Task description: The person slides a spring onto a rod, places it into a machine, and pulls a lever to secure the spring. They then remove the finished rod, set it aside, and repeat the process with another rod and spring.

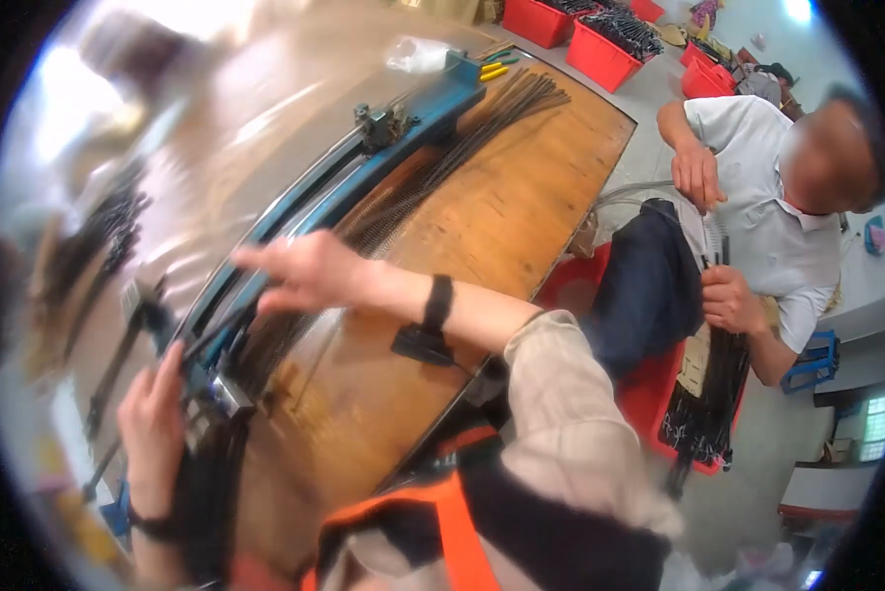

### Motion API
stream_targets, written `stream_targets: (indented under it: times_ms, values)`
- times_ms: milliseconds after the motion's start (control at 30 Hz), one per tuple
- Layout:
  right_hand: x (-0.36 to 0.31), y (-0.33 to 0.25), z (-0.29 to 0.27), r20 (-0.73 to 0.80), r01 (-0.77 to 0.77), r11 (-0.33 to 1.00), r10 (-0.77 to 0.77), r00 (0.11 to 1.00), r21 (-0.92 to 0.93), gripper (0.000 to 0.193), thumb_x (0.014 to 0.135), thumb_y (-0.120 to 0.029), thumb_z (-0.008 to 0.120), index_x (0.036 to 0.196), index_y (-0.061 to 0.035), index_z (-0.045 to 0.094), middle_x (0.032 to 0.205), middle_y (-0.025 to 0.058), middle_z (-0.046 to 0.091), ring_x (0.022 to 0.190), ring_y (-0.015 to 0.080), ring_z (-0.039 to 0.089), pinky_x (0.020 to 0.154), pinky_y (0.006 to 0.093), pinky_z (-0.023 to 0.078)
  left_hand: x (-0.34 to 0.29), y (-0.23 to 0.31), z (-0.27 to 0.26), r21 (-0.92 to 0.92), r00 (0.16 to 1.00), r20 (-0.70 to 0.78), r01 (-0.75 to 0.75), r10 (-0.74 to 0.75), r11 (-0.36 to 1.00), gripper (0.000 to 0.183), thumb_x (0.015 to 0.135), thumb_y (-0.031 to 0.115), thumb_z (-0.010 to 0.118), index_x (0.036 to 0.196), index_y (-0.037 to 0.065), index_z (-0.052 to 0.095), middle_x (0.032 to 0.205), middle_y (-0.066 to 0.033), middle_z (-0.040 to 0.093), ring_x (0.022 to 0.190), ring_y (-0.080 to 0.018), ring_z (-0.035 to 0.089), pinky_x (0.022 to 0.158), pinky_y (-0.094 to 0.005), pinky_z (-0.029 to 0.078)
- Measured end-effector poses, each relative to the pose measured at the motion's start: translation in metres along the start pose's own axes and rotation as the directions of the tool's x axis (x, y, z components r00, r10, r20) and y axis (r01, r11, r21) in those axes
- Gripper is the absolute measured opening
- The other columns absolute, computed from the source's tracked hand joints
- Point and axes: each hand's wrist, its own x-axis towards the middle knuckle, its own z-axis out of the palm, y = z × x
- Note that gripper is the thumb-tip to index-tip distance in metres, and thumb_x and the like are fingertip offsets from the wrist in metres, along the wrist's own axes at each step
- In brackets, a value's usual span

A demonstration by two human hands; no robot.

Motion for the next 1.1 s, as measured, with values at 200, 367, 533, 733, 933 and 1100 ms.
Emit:
stream_targets:
  times_ms: [200,367,533,733,933,1100]
  values:
    - [0.004,0.001,0.011,0.027,-0.139,0.967,0.148,0.989,-0.214,0.056,0.081,-0.035,0.074,0.128,-0.0097,0.056,0.084,0.0084,0.066,0.07,0.024,0.065,0.058,0.0361,0.054,-0.012,-0.016,-0.009,0.219,0.995,-0.026,0.104,-0.101,0.97,0.044,0.08,-0.003,0.061,0.123,0.009,0.063,0.07,-0.0103,0.045,0.065,-0.027,0.052,0.058,-0.0395,0.044]
    - [0.019,-0.06,0.014,-0.144,0.238,0.915,-0.201,0.969,0.327,0.046,0.082,-0.029,0.075,0.122,-0.0088,0.065,0.079,0.0107,0.064,0.071,0.025,0.06,0.065,0.0333,0.05,-0.009,-0.015,-0.004,0.154,0.997,-0.07,-0.03,0.041,0.988,0.042,0.079,0.002,0.064,0.12,0.013,0.065,0.068,-0.0059,0.045,0.063,-0.0233,0.052,0.057,-0.038,0.046]
    - [0.009,-0.074,0.022,-0.032,0.029,0.937,-0.019,0.999,0.348,0.03,0.085,-0.022,0.073,0.111,-0.0051,0.07,0.073,0.0075,0.061,0.066,0.0187,0.054,0.063,0.0287,0.044,-0.036,-0.022,-0.017,0.173,0.996,-0.073,0.054,-0.042,0.984,0.038,0.083,0.003,0.062,0.12,0.01,0.064,0.07,-0.0102,0.048,0.066,-0.0278,0.053,0.057,-0.0398,0.045]
    - [0.014,-0.058,0.013,0.115,-0.164,0.811,0.12,0.986,0.562,0.022,0.084,-0.01,0.072,0.106,-0.0061,0.071,0.072,0.004,0.059,0.065,0.0157,0.052,0.063,0.0267,0.043,-0.065,-0.033,-0.025,0.139,0.97,-0.17,0.196,-0.172,0.971,0.042,0.078,0.004,0.067,0.119,0.014,0.066,0.068,-0.0056,0.049,0.063,-0.0224,0.054,0.057,-0.0364,0.047]
    - [0.029,-0.092,0.027,-0.219,0.174,0.93,-0.105,0.97,0.323,0.023,0.084,-0.014,0.074,0.106,-0.0067,0.071,0.07,0.0045,0.057,0.065,0.0152,0.052,0.062,0.028,0.045,-0.081,-0.03,-0.023,0.13,0.97,-0.14,0.218,-0.2,0.967,0.043,0.078,0.004,0.066,0.119,0.015,0.065,0.068,-0.0054,0.049,0.063,-0.0221,0.053,0.057,-0.0359,0.047]
    - [0.028,-0.118,0.041,-0.093,0.386,0.88,-0.375,0.922,0.275,0.028,0.083,-0.019,0.075,0.108,-0.007,0.07,0.071,0.0049,0.057,0.064,0.0168,0.052,0.058,0.0295,0.045,-0.088,-0.029,-0.024,0.101,0.983,-0.113,0.155,-0.143,0.983,0.043,0.078,0.004,0.065,0.119,0.015,0.066,0.068,-0.0051,0.048,0.062,-0.0223,0.052,0.055,-0.0354,0.046]
